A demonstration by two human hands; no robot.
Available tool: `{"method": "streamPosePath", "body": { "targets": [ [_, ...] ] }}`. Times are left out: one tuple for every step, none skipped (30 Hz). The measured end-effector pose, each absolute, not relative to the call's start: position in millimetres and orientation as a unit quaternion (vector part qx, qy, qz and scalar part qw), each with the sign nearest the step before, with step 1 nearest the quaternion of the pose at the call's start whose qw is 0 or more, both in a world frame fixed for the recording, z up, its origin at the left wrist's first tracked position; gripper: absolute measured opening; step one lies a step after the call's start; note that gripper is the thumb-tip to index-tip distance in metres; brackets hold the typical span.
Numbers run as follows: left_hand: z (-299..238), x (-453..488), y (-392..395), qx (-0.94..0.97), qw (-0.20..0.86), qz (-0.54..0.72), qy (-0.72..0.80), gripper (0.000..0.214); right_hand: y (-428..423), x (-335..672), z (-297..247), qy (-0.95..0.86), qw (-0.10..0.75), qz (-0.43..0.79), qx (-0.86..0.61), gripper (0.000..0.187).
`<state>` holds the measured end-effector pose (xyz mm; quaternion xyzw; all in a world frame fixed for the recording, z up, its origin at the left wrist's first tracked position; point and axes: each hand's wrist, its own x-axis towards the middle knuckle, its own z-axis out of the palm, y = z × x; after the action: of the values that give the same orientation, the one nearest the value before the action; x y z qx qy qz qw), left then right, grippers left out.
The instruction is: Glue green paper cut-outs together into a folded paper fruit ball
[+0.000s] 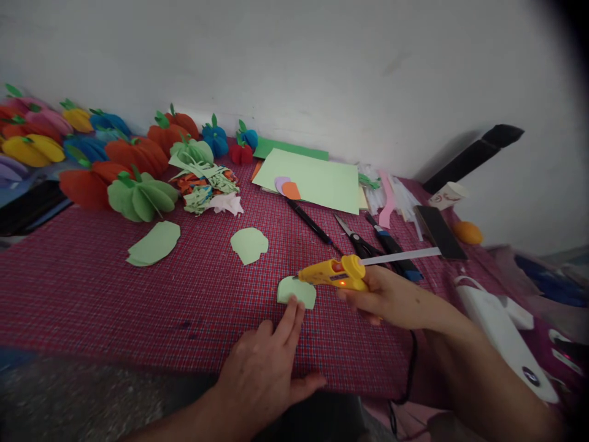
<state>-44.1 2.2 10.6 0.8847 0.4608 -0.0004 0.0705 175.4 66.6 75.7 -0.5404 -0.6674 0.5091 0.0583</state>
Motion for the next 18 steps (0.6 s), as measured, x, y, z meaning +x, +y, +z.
{"method": "streamPosePath", "body": {
  "targets": [
    [11,-44,2,0.885,0.071,0.001,0.461,0.078,67,174,75,-0.669,0.060,0.508,-0.540,0.028],
    [10,-44,3,0.885,0.072,0.002,0.460,0.077,67,173,74,-0.668,0.060,0.508,-0.540,0.027],
    [10,-45,3,0.885,0.073,0.001,0.460,0.077,67,172,73,-0.668,0.060,0.510,-0.539,0.027],
    [10,-45,2,0.886,0.074,0.000,0.458,0.078,68,171,73,-0.668,0.059,0.514,-0.536,0.026],
    [10,-45,2,0.886,0.075,-0.002,0.458,0.078,68,170,73,-0.668,0.058,0.518,-0.531,0.026],
    [10,-45,2,0.886,0.075,-0.003,0.457,0.078,68,169,72,-0.669,0.058,0.523,-0.525,0.026],
    [10,-45,2,0.887,0.075,-0.003,0.456,0.079,68,167,72,-0.670,0.057,0.526,-0.522,0.025],
    [9,-45,1,0.887,0.074,-0.002,0.456,0.079,68,166,72,-0.670,0.056,0.527,-0.520,0.025],
    [9,-45,1,0.887,0.073,-0.001,0.456,0.079,68,166,72,-0.669,0.054,0.529,-0.520,0.025],
    [9,-45,1,0.887,0.071,0.000,0.456,0.079,68,165,72,-0.668,0.053,0.530,-0.520,0.025],
    [9,-45,1,0.887,0.069,0.001,0.456,0.079,67,164,73,-0.665,0.052,0.533,-0.520,0.025],
    [9,-45,1,0.887,0.067,0.003,0.456,0.079,67,164,74,-0.663,0.053,0.537,-0.519,0.024],
    [9,-45,1,0.888,0.066,0.005,0.455,0.078,66,163,74,-0.660,0.053,0.542,-0.517,0.024],
    [8,-46,1,0.888,0.064,0.008,0.454,0.077,66,163,75,-0.657,0.053,0.547,-0.516,0.025],
    [8,-46,1,0.889,0.064,0.012,0.453,0.076,66,162,76,-0.655,0.050,0.551,-0.514,0.025],
    [8,-46,1,0.889,0.064,0.017,0.452,0.076,66,162,77,-0.654,0.047,0.555,-0.512,0.026],
    [7,-46,1,0.889,0.063,0.022,0.453,0.075,66,162,78,-0.654,0.044,0.556,-0.510,0.027],
    [7,-46,0,0.889,0.064,0.027,0.453,0.075,66,161,78,-0.655,0.038,0.558,-0.508,0.027]
  ]
}}
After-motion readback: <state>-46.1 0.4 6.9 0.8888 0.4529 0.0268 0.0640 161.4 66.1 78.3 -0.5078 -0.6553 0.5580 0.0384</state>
